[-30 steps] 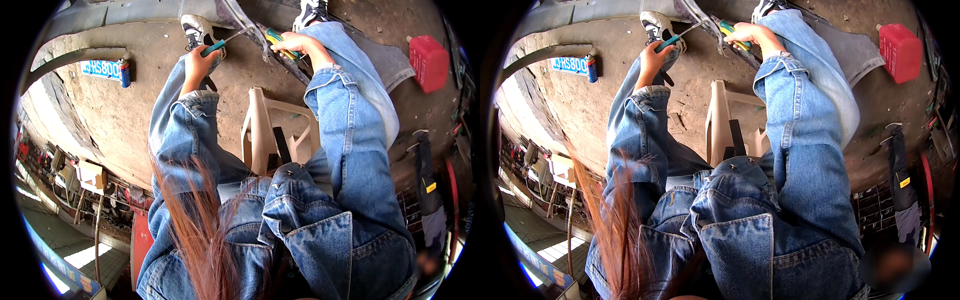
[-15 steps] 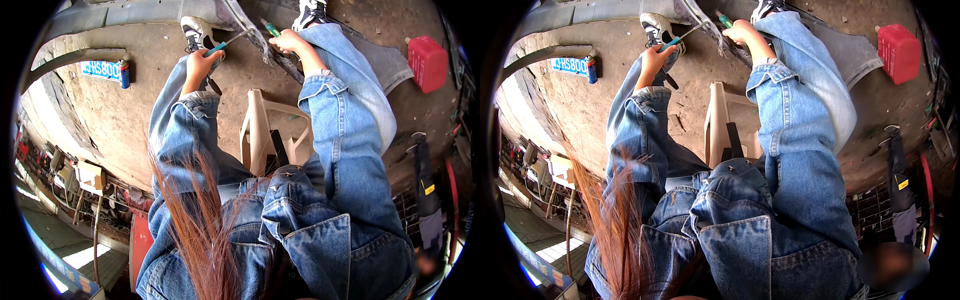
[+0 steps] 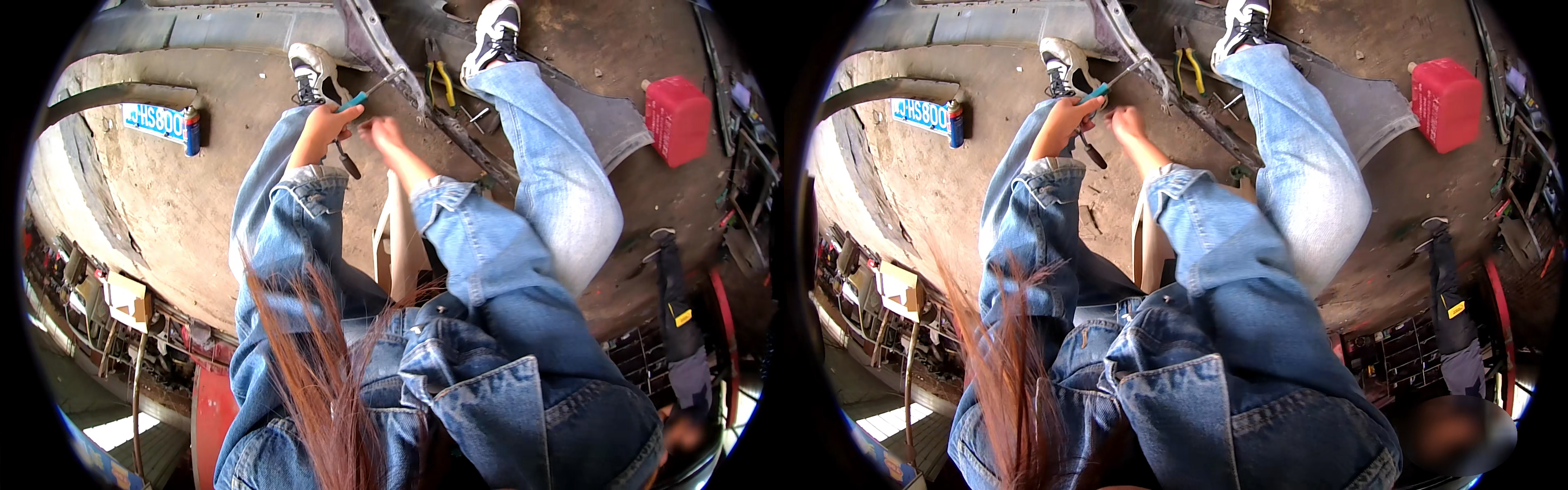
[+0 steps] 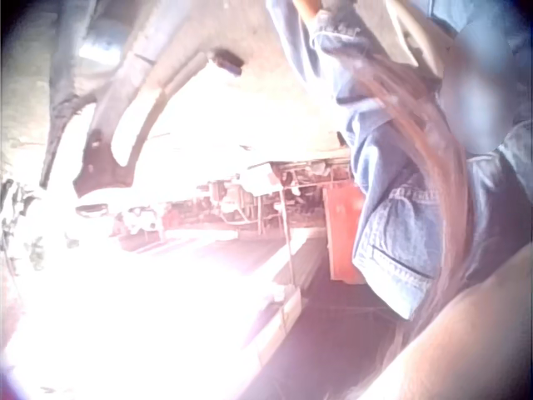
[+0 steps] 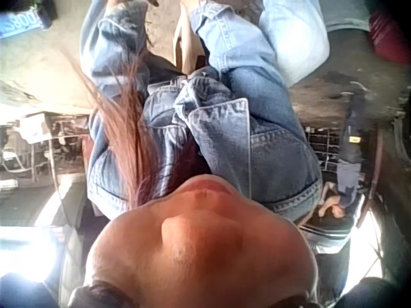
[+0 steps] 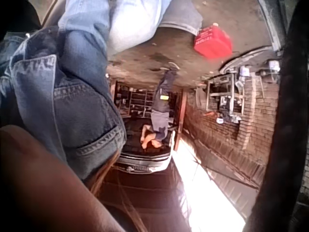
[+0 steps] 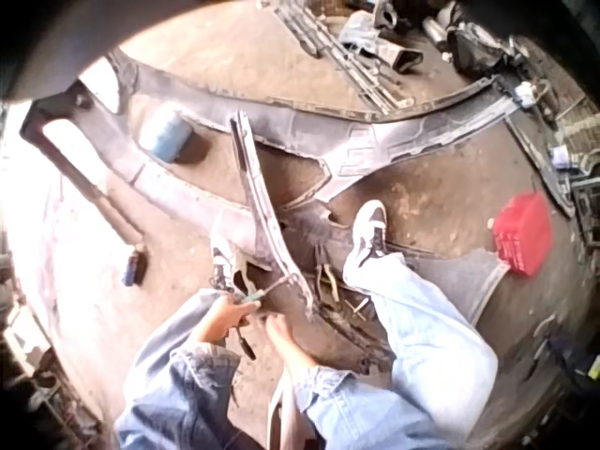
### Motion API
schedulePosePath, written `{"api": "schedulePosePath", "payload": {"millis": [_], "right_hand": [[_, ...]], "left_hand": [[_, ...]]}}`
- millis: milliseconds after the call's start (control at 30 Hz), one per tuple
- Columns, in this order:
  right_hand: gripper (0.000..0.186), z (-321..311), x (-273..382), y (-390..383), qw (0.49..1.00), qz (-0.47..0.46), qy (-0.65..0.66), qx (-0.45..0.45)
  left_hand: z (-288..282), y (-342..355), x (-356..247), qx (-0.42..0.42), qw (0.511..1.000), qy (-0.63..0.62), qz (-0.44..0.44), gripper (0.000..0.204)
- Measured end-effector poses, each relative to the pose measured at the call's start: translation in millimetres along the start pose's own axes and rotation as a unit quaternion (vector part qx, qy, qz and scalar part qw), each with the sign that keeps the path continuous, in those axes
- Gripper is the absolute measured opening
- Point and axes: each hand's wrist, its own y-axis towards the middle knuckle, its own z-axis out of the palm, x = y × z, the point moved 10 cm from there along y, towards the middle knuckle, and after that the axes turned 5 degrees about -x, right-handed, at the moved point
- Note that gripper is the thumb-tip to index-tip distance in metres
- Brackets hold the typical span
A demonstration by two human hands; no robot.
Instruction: The person selects a socket from a tool kit and then sits on a stool to work on a car bumper held by another person. They use a ratchet and pliers to remove fasteners and clips from the bumper, passing tools back and forth with the other person.
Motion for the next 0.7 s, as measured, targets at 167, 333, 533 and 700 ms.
{"api": "schedulePosePath", "payload": {"millis": [167,333,533,700], "right_hand": [[0.019,67.0,-8.3,-27.2,0.895,0.157,0.363,0.205],[0.019,62.0,1.0,-25.5,0.921,0.137,0.301,0.205],[0.022,2.7,8.9,-7.5,0.986,0.038,-0.030,0.161],[0.020,-41.4,-6.2,6.7,0.989,-0.056,-0.112,0.079]], "left_hand": [[13.0,-22.6,10.7,0.025,0.996,-0.056,-0.057,0.038],[14.6,-16.2,10.3,0.006,0.999,-0.046,-0.023,0.040],[11.1,-22.7,3.6,-0.020,0.996,-0.082,-0.020,0.035],[10.9,-23.4,1.6,0.000,0.994,-0.109,-0.021,0.029]]}}
